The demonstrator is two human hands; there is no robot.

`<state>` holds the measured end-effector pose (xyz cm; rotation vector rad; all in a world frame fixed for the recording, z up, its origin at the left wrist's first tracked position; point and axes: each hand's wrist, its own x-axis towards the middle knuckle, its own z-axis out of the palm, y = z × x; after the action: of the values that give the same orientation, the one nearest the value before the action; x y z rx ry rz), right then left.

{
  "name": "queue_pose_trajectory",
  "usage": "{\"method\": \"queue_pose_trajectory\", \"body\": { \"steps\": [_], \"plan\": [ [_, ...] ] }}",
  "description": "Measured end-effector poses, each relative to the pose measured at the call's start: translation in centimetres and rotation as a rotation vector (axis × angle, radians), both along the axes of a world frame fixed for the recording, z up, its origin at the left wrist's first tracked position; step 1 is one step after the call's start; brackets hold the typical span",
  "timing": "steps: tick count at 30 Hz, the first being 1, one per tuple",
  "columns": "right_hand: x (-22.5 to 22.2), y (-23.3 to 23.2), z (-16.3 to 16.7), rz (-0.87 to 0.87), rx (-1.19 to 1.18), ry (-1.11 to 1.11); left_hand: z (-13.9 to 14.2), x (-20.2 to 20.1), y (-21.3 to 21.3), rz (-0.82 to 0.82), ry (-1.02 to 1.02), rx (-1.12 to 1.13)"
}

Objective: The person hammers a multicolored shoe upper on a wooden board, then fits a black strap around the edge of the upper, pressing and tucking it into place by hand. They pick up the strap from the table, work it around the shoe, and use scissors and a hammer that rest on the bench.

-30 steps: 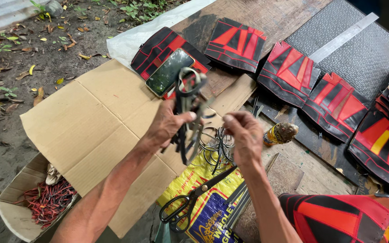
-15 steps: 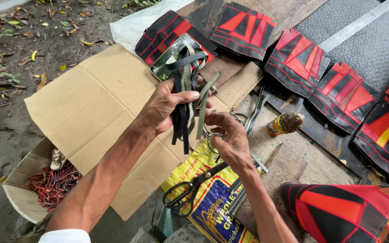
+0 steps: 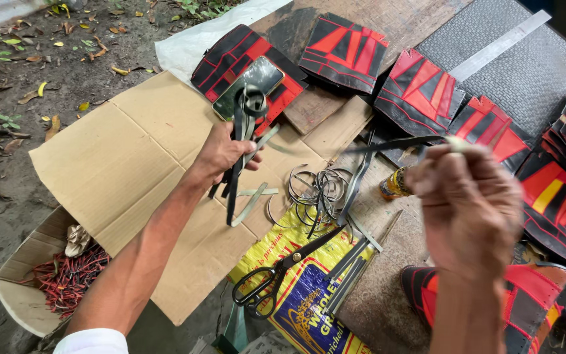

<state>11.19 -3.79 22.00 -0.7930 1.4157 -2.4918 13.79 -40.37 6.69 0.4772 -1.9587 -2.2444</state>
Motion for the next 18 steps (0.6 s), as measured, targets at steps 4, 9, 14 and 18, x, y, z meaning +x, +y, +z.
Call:
{"method": "queue_pose_trajectory", "body": {
  "steps": [4,9,14,18],
  "plan": [
    [1.3,1.7,4.2,0.065,-0.018,0.193,-1.8,0.7,-0.7,-0.069,-0.111,-0.107],
    [0.8,0.7,8.2,0.055,0.115,0.385,0.8,1.4,0.1,-0.076,-0.329,-0.672],
    [-0.8,-2.5,10.3,0.052,0.265,0.524,8.0,2.6,2.1,0.043,-0.341,-1.370],
    [-1.7,-4.4,9.9,0.071,0.366,0.578,14.6,4.8,5.3,-0.280,0.678,-0.555]
  ]
}}
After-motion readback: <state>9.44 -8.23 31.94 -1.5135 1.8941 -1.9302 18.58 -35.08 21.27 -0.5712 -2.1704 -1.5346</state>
